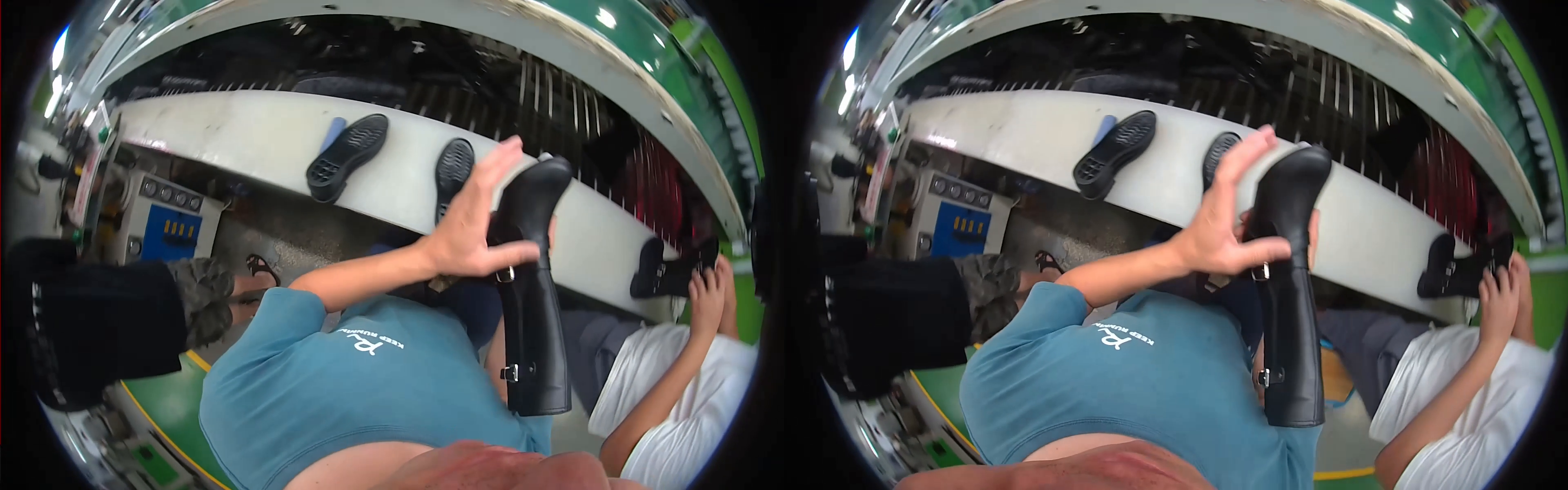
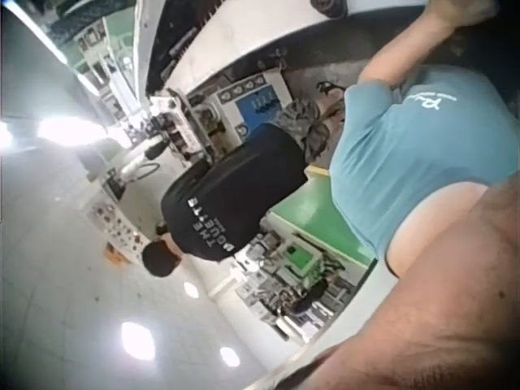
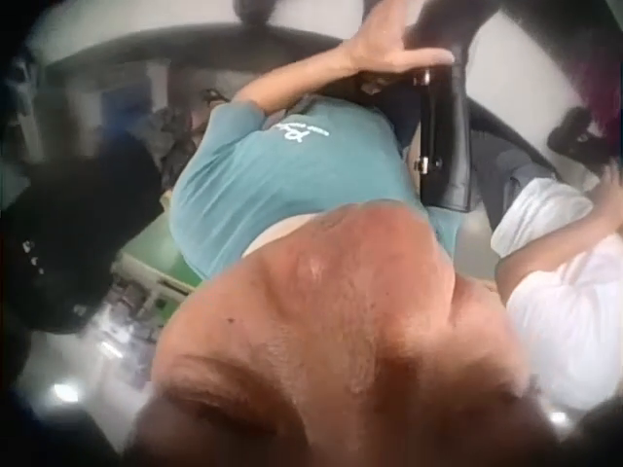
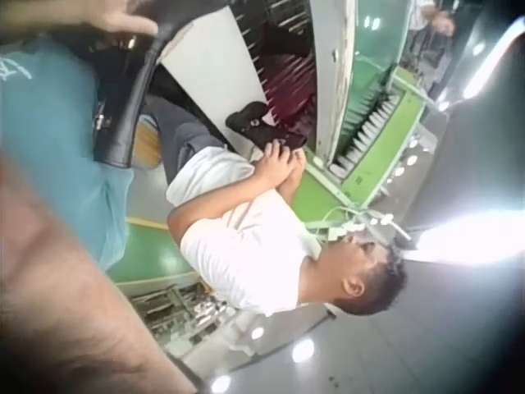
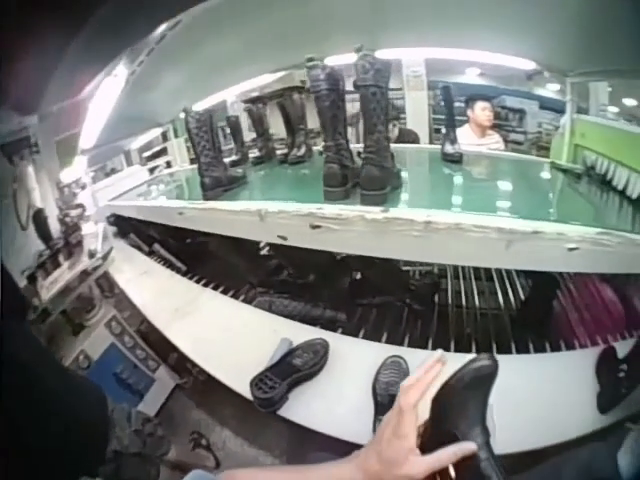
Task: Inspecting and organizing black boots on a factory conveyor belt.
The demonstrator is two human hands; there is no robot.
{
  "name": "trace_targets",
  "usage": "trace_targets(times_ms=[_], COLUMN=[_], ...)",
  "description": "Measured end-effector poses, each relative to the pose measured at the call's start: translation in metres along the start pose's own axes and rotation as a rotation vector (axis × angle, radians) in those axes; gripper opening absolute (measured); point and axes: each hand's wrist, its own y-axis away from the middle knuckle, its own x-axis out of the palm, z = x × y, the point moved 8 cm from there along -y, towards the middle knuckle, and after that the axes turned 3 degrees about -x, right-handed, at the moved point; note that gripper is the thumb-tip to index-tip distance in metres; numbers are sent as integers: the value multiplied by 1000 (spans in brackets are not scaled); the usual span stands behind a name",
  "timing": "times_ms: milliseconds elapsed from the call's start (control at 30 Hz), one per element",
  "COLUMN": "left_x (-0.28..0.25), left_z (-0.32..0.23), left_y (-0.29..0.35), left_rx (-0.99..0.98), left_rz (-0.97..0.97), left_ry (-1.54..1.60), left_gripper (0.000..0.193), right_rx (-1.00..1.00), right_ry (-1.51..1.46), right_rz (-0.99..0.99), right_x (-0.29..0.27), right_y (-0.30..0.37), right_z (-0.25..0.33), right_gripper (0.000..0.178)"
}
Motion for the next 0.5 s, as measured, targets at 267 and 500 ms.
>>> trace_targets(times_ms=[267, 500], left_x=[25, 30], left_z=[-7, -17], left_y=[-43, -46], left_rx=[-43, -6], left_rz=[47, -6], left_ry=[282, 205], left_gripper=[87, 58], right_rx=[122, 49], right_ry=[-174, -166], right_rz=[252, 224], right_x=[-14, -19], right_y=[4, 7], right_z=[-20, -17], right_gripper=[85, 67])
